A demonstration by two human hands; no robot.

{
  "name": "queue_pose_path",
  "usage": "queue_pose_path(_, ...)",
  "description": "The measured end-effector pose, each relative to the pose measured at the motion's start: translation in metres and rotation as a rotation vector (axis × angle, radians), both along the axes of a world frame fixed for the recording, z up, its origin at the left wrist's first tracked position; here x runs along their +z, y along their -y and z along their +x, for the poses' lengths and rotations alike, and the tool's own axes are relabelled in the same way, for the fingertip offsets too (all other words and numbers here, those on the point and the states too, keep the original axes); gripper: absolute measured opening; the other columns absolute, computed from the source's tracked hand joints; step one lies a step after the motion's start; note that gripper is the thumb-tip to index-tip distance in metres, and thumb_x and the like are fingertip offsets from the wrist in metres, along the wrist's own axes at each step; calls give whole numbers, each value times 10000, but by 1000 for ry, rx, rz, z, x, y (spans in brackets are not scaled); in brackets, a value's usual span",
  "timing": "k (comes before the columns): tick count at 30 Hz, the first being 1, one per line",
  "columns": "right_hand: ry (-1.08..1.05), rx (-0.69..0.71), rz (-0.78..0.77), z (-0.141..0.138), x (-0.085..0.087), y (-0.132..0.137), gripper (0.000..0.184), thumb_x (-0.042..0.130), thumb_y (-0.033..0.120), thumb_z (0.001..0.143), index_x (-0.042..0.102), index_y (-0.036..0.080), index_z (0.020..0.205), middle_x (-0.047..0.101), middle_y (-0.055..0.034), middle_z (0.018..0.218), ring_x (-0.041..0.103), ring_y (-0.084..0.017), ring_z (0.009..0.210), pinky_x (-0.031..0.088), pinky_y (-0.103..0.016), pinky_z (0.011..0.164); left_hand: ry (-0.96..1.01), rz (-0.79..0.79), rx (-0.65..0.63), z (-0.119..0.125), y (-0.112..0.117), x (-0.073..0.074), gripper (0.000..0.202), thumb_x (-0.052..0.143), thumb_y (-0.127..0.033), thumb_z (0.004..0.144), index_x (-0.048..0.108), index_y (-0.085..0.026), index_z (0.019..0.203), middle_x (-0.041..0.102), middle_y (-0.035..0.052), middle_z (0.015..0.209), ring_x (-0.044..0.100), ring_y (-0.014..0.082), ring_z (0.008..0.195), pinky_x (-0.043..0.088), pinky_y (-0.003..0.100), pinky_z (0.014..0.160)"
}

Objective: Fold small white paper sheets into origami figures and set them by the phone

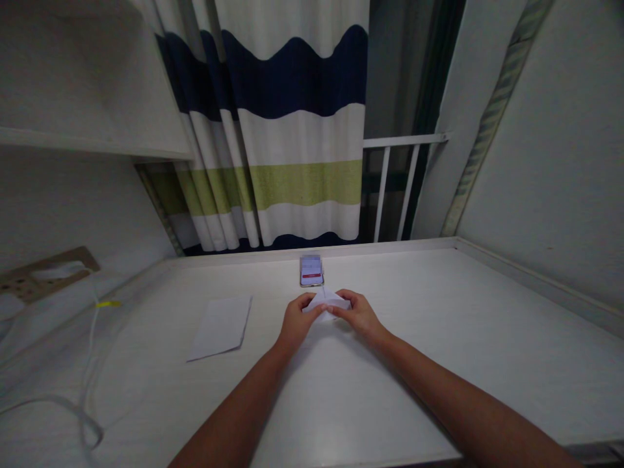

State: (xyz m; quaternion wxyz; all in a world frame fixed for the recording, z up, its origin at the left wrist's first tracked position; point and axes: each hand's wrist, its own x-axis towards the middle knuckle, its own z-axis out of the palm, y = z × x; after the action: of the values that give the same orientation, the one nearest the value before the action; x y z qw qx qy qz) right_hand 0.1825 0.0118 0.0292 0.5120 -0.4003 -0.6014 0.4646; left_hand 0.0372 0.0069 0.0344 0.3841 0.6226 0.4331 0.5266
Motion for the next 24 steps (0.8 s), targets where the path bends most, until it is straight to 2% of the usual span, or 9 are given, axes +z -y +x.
queue_pose_path(5,10,-13,0,0,1,0,212,667,281,532,551,146,648,534,26,590,470,-88,524,360,-199,487,30,-35,-50,-1,-2,-1,168,637,-248,569,619,-125,682,641,31,693,576,167,688,430,258,656)
queue_pose_path(12,-29,23,-17,-2,0,0,233,670,312,528,582,146,666,550,19,605,494,-103,551,395,-219,518,-23,13,-4,-2,-1,2,159,629,-242,569,623,-134,685,636,25,689,567,163,685,427,259,660)
queue_pose_path(15,-62,-8,-31,0,2,-1,227,676,316,522,596,141,643,554,21,576,491,-99,529,384,-222,515,-23,14,12,-2,-2,0,192,627,-264,575,633,-137,718,638,25,706,564,162,685,426,254,651)
queue_pose_path(20,-112,-46,-88,2,4,-2,235,703,300,487,604,131,616,568,20,546,490,-93,484,370,-213,470,19,-68,-19,-3,-4,-2,228,635,-300,579,639,-124,724,638,35,696,561,157,639,429,246,602)
queue_pose_path(24,-191,-35,-149,2,4,-2,275,722,292,469,621,132,668,606,7,582,527,-102,501,420,-219,484,72,-106,0,-4,-4,-1,248,662,-293,543,644,-122,722,639,28,682,562,152,611,431,242,577)
